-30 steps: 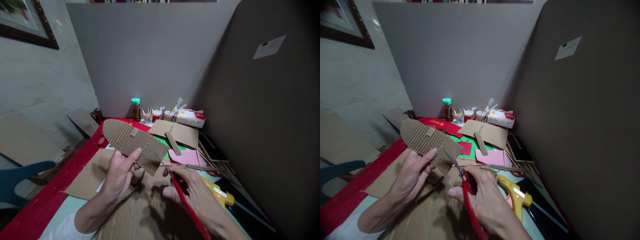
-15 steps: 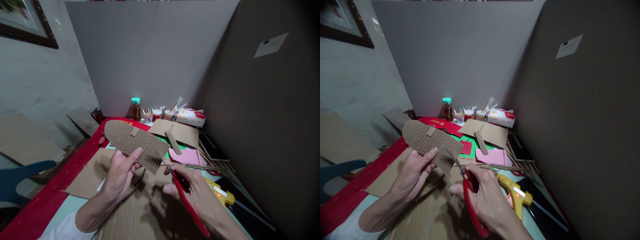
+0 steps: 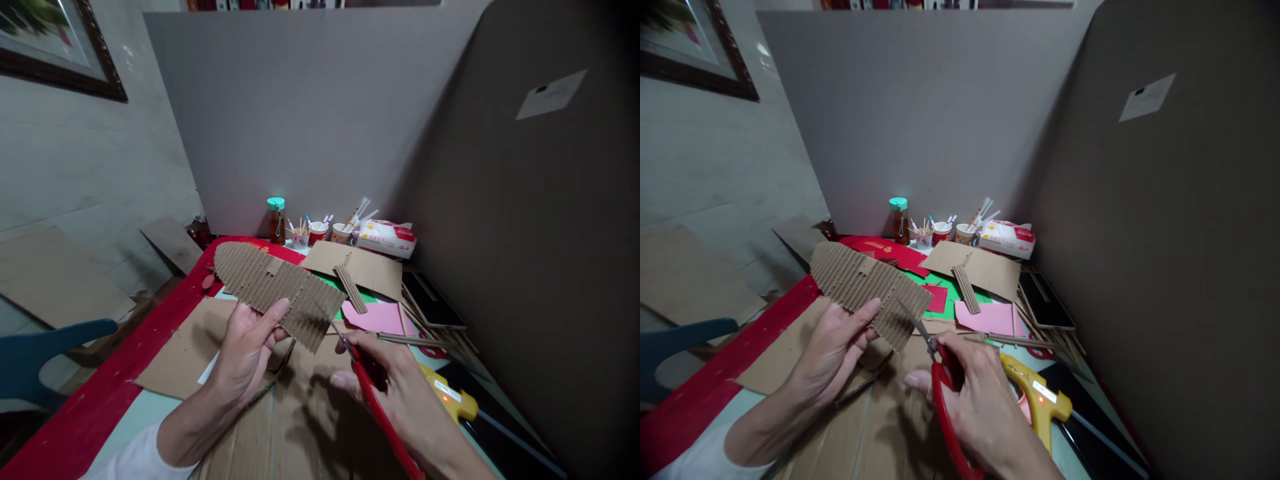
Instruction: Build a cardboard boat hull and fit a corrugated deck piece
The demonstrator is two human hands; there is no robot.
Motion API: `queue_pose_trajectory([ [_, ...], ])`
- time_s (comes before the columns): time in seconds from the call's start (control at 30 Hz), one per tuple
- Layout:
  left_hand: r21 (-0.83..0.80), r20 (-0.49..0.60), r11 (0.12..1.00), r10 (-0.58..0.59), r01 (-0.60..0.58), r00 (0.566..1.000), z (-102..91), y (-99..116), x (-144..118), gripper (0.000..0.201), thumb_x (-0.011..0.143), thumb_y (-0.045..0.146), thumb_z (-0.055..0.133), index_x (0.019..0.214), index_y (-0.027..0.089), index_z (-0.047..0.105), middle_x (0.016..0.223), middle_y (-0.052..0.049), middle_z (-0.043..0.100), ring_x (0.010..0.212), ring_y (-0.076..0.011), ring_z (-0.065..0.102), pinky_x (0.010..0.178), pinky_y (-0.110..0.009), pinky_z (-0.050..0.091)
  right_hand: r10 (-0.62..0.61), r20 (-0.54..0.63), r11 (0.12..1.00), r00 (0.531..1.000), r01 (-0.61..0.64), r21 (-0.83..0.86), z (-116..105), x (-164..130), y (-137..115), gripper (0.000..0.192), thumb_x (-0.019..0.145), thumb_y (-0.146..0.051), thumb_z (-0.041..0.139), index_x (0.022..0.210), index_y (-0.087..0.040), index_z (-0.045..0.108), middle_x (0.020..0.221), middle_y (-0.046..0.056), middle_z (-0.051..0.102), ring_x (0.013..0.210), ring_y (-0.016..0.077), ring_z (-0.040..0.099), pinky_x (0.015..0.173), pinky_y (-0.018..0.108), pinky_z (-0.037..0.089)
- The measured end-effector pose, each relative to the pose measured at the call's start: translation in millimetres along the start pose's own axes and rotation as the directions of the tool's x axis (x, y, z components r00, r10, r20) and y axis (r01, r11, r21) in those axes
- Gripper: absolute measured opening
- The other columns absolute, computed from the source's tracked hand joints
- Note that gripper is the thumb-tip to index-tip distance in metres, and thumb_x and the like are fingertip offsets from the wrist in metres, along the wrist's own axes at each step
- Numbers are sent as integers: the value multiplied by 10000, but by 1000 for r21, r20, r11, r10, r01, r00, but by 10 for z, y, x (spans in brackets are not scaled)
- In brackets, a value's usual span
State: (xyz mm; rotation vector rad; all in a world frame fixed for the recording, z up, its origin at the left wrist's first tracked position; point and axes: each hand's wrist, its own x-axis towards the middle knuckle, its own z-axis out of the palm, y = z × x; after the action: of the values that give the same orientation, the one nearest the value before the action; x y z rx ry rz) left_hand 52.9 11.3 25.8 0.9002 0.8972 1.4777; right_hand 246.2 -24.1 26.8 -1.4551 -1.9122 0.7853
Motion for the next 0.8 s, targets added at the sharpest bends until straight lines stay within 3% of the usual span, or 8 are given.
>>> queue_pose_trajectory([
  [0.17, -49, 28, 998, -24, 25, 999, 6, 5, -17, 415, 798, 268, 793, 1161, 212, 600, 1006, -20, 726, 810, -134, 684, 660, -214, 547, -53, -67, 996, 996, 47, -81, 14, -26, 34, 399, 882, -582, 589, 775, -203, 649, 659, -8, 610, 598, 162, 512, 589, 257, 401],
  [0.33, -85, 21, 995, -49, 50, 999, 19, 16, -46, 260, 712, 227, 852, 885, 195, 661, 814, 33, 685, 676, -87, 621, 594, -176, 504, -131, -76, 988, 988, 124, -92, 26, -29, 43, 422, 924, -553, 558, 712, -196, 631, 646, 8, 600, 601, 161, 517, 583, 249, 403],
  [0.47, -41, 4, 997, -64, 64, 998, 26, -6, -62, 251, 666, 244, 881, 799, 183, 677, 716, 43, 655, 592, -73, 572, 555, -168, 477, -92, -27, 992, 995, 89, -91, 29, -11, 39, 405, 910, -564, 577, 743, -199, 632, 663, 0, 590, 599, 158, 492, 576, 253, 376],
  [0.57, 19, 14, 999, -37, 37, 999, 32, -49, -86, 251, 670, 278, 878, 824, 194, 699, 757, 26, 687, 670, -110, 619, 643, -205, 517, -51, 4, 997, 999, 52, -60, 20, 9, 17, 390, 874, -578, 623, 797, -195, 631, 671, -20, 584, 616, 154, 479, 601, 255, 376],
  [0.7, 103, 77, 995, -25, 17, 997, 35, -110, -115, 228, 736, 311, 833, 909, 206, 728, 824, -3, 727, 889, -171, 669, 905, -294, 522, -75, 24, 997, 997, 75, -5, 4, 28, -4, 396, 884, -578, 612, 830, -186, 633, 726, -24, 592, 648, 147, 471, 608, 250, 377],
  [0.8, 93, 98, 995, -40, 31, 994, 34, -120, -126, 257, 759, 311, 814, 979, 209, 730, 868, -14, 738, 1003, -187, 662, 945, -305, 512, -84, -16, 996, 996, 84, -33, -5, 20, 12, 398, 877, -576, 629, 808, -184, 648, 701, -31, 580, 645, 145, 485, 616, 249, 381],
])
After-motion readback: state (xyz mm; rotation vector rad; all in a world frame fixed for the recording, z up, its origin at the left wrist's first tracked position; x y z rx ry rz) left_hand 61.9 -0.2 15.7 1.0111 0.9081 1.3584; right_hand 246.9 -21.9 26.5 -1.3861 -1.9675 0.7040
